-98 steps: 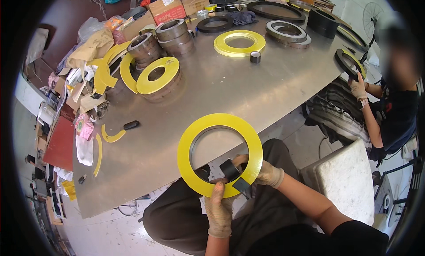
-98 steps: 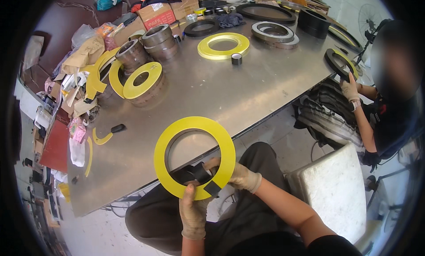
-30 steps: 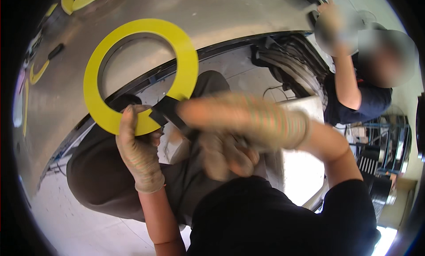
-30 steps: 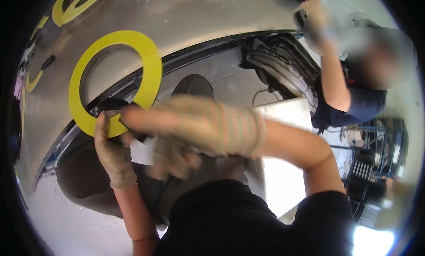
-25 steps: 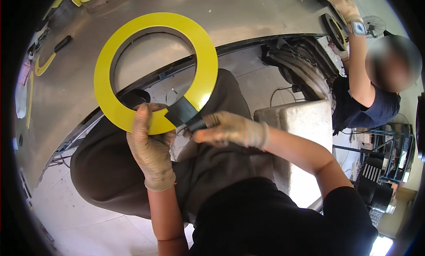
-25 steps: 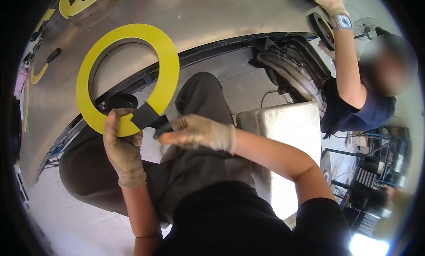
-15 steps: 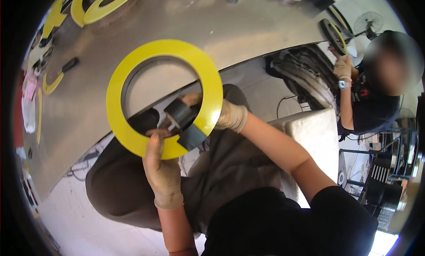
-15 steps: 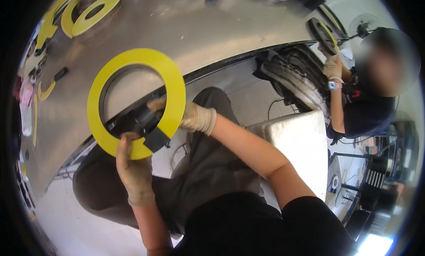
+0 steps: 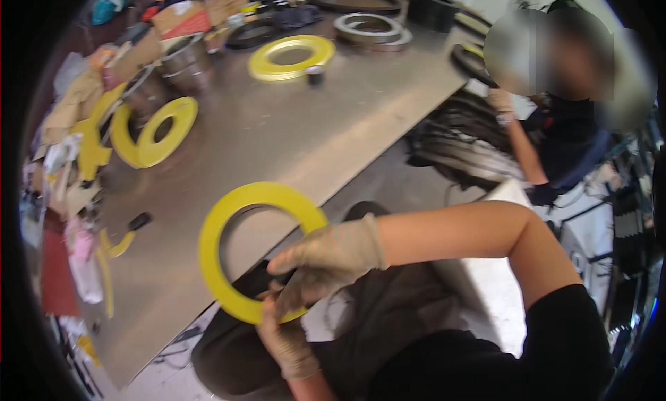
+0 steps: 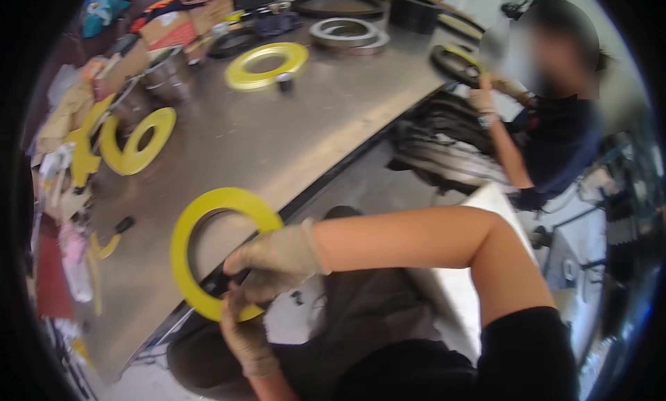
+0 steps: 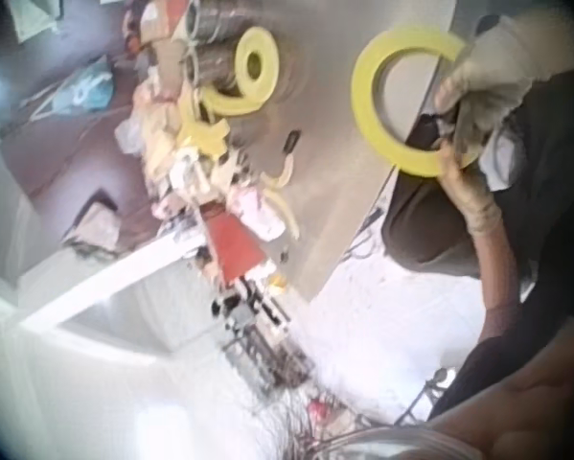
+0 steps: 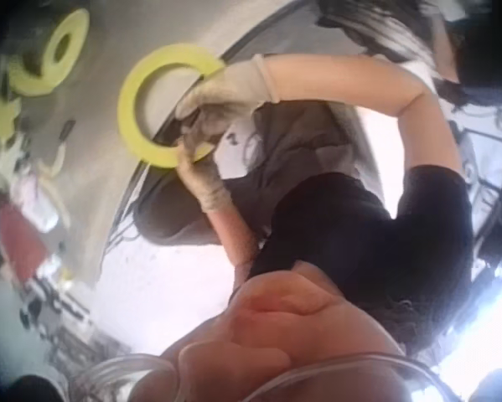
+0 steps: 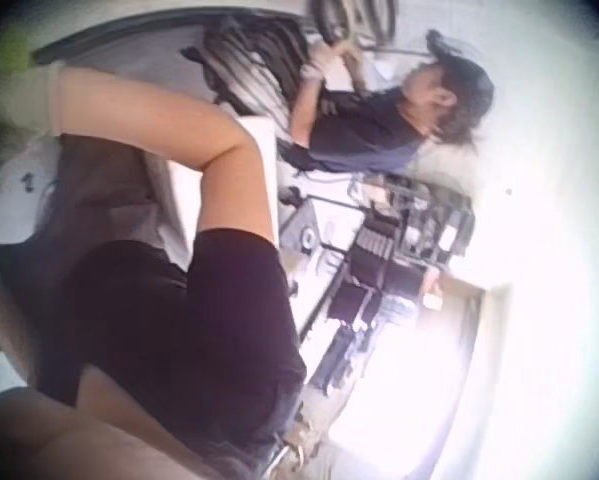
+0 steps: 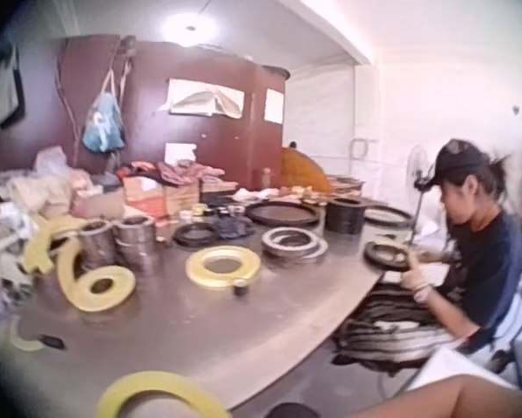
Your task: The recorder writes production notes and then tapes two rings together using black electrical tape.
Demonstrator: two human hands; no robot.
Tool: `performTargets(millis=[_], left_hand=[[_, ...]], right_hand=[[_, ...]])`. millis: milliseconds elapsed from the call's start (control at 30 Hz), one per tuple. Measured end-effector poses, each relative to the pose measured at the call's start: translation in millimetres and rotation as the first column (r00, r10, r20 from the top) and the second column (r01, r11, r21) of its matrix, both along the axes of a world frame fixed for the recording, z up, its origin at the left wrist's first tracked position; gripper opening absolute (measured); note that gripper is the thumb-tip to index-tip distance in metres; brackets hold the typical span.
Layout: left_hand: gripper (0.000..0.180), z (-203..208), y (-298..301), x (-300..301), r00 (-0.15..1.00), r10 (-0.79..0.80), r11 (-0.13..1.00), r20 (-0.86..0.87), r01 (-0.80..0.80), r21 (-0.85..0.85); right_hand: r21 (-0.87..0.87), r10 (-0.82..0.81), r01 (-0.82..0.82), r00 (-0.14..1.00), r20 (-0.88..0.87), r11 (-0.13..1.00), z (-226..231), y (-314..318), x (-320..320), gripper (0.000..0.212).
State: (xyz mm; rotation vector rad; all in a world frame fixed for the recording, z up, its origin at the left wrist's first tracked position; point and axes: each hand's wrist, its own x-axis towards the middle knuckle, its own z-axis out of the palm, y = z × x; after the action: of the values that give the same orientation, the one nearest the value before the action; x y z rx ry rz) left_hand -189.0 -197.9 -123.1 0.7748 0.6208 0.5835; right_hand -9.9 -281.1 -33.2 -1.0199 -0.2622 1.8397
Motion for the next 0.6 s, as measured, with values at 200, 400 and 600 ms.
performTargets(millis=[200,400,600], left_hand=[[0.042,36,14,5,0.97,0.111,0.975,-0.216,-0.065,0.212],[0.041,38,30,26,0.975,0.123,0.982,-0.184,-0.092,0.166],[0.054,36,37,9,0.983,0.065,0.995,-0.17,-0.05,0.092]], right_hand=[[-0.005,0.089,-0.092,0.95,0.298,0.996,64,-62,-19,0.067],[0.081,0.006,-0.051,0.877,0.48,0.995,-72,-27,-9,0.055],[0.2,-0.016,-0.083,0.894,0.449,0.976,-80,-18,-7,0.057]])
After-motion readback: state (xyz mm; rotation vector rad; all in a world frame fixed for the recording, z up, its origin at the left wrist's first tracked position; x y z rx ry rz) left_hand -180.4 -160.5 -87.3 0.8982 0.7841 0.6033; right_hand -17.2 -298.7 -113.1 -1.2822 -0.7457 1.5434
